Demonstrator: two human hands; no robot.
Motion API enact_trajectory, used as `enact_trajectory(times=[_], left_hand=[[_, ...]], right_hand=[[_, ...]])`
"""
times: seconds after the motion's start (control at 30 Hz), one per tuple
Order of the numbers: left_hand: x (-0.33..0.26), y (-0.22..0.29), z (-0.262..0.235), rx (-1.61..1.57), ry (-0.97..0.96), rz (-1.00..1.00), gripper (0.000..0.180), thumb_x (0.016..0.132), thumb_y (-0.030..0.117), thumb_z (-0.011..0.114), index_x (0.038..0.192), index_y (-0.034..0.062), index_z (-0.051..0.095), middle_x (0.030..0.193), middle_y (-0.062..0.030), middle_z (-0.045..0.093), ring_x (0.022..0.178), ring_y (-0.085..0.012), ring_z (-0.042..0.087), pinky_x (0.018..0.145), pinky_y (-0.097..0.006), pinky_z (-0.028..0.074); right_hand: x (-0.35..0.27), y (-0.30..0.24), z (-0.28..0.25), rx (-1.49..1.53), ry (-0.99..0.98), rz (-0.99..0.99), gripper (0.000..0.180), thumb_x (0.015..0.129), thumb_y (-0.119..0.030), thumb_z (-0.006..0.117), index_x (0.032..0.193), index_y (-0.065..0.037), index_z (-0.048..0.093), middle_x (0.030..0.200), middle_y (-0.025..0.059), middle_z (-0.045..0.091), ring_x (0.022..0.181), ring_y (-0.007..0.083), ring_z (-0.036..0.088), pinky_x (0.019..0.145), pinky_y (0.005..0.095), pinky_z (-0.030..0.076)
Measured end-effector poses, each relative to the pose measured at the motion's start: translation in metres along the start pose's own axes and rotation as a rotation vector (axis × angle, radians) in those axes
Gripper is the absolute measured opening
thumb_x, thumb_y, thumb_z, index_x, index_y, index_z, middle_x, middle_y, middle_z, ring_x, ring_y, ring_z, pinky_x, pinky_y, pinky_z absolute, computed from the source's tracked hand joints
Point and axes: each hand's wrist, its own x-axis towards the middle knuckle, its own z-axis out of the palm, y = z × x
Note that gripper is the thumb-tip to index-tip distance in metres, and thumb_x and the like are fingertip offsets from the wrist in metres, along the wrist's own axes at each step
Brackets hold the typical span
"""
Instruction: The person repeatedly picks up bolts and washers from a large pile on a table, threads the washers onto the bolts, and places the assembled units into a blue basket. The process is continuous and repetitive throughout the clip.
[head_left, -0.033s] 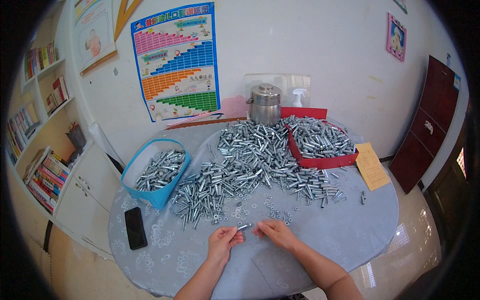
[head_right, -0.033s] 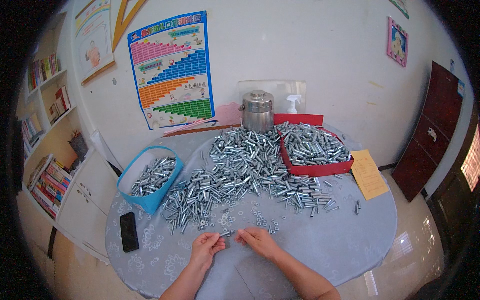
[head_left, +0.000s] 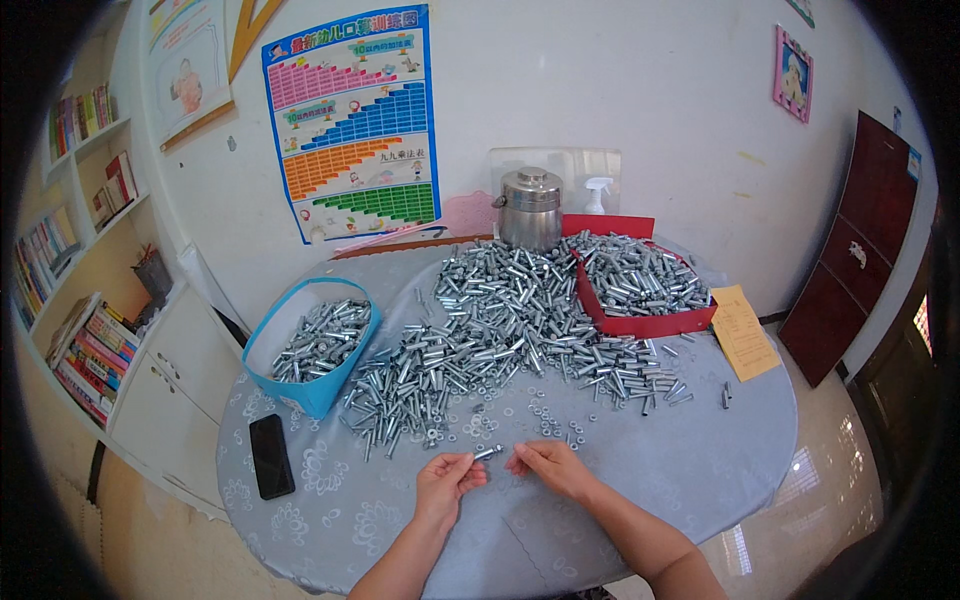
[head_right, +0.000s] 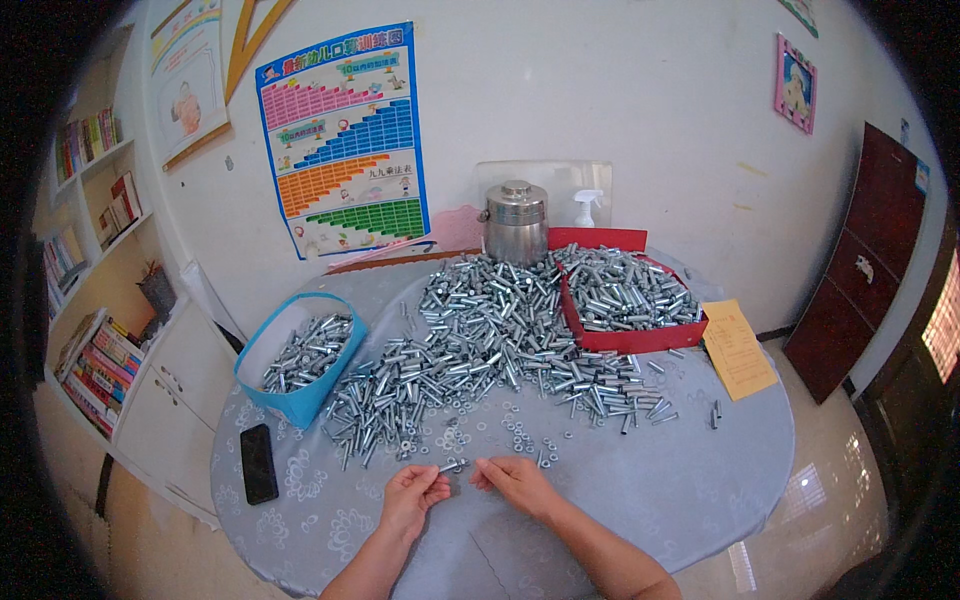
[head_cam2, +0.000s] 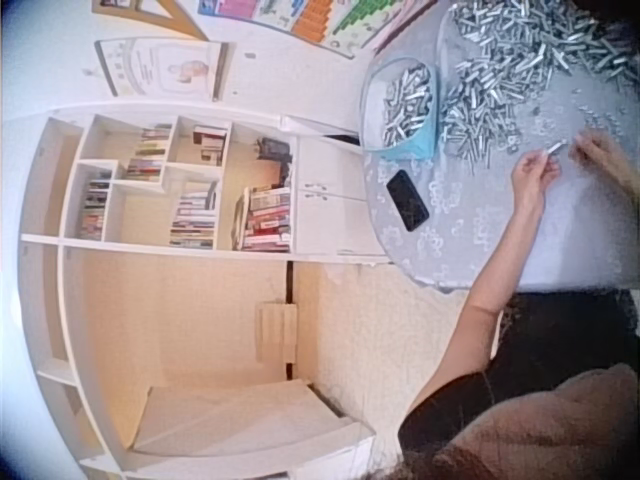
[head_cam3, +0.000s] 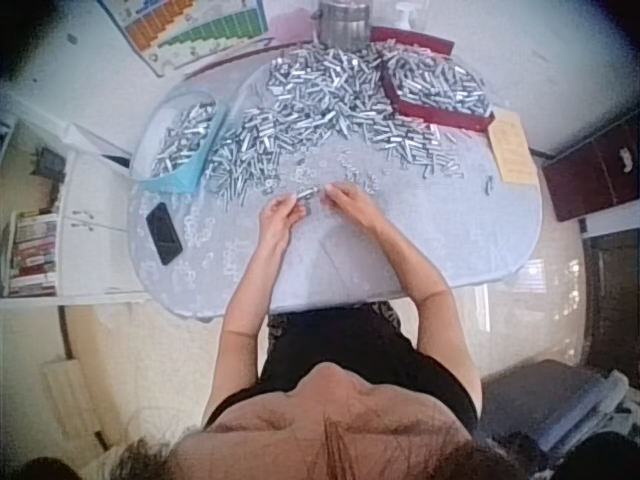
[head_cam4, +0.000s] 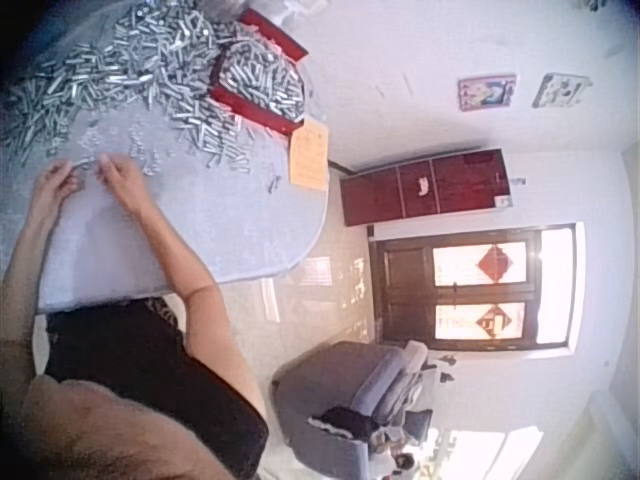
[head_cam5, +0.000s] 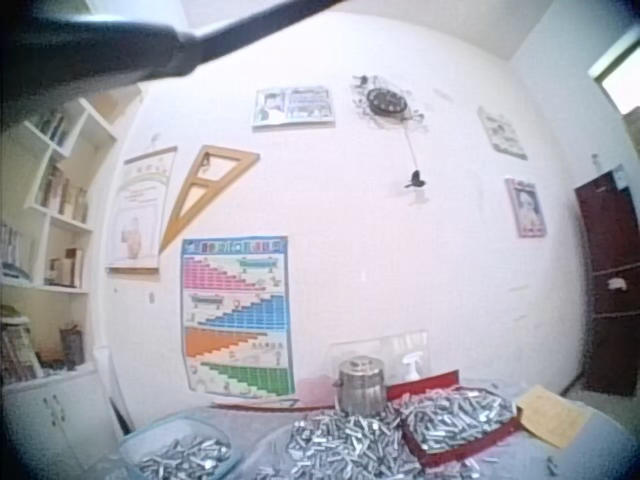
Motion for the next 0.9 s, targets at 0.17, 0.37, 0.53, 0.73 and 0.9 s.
enact_trajectory(times=[0.17,0.37,0.53,0.73,0.9], left_hand=[[0.001,-0.001,-0.002,-0.002,0.006,0.026,0.01,0.081,0.006,0.058,0.084,-0.0019,0.054,0.077,-0.0144,0.061,0.065,-0.0191,0.061,0.06,-0.028,0.053],[0.007,0.012,-0.009,-0.062,0.158,0.176,0.011,0.081,0.007,0.058,0.085,-0.0014,0.053,0.077,-0.0124,0.06,0.066,-0.0184,0.06,0.06,-0.029,0.053],[0.035,0.057,-0.033,-0.011,0.355,0.503,0.011,0.082,0.008,0.057,0.085,-0.0003,0.051,0.076,-0.0098,0.058,0.065,-0.0163,0.058,0.061,-0.029,0.053],[0.09,0.153,-0.077,0.152,0.406,0.69,0.022,0.081,0.006,0.057,0.1,-0.0022,0.052,0.087,-0.0122,0.061,0.07,-0.0164,0.059,0.064,-0.028,0.05],[0.108,0.16,-0.104,0.765,0.419,0.987,0.023,0.075,0.006,0.061,0.098,-0.0004,0.059,0.088,-0.0071,0.063,0.07,-0.0137,0.058,0.067,-0.027,0.046]], right_hand=[[-0.001,-0.006,0.001,0.042,-0.032,-0.012,0.035,0.091,-0.028,0.044,0.089,0.002,0.062,0.076,0.005,0.061,0.068,0.01,0.054,0.065,0.023,0.045],[-0.002,-0.004,-0.003,0.039,0.028,0.03,0.036,0.09,-0.029,0.045,0.084,0.002,0.064,0.074,0.0055,0.061,0.068,0.0104,0.055,0.065,0.0242,0.046],[0.006,0.006,-0.023,0.16,0.237,0.01,0.036,0.089,-0.029,0.046,0.081,0.001,0.064,0.072,0.0052,0.06,0.066,0.0106,0.054,0.063,0.0238,0.045],[0.012,0.009,-0.039,0.262,0.37,0.005,0.04,0.089,-0.032,0.044,0.078,0.001,0.063,0.07,0.0064,0.06,0.061,0.0108,0.053,0.059,0.0236,0.043],[0.013,0.007,-0.042,0.286,0.365,0.004,0.04,0.089,-0.033,0.045,0.078,0.001,0.063,0.069,0.0054,0.059,0.061,0.0105,0.053,0.058,0.023,0.043]])
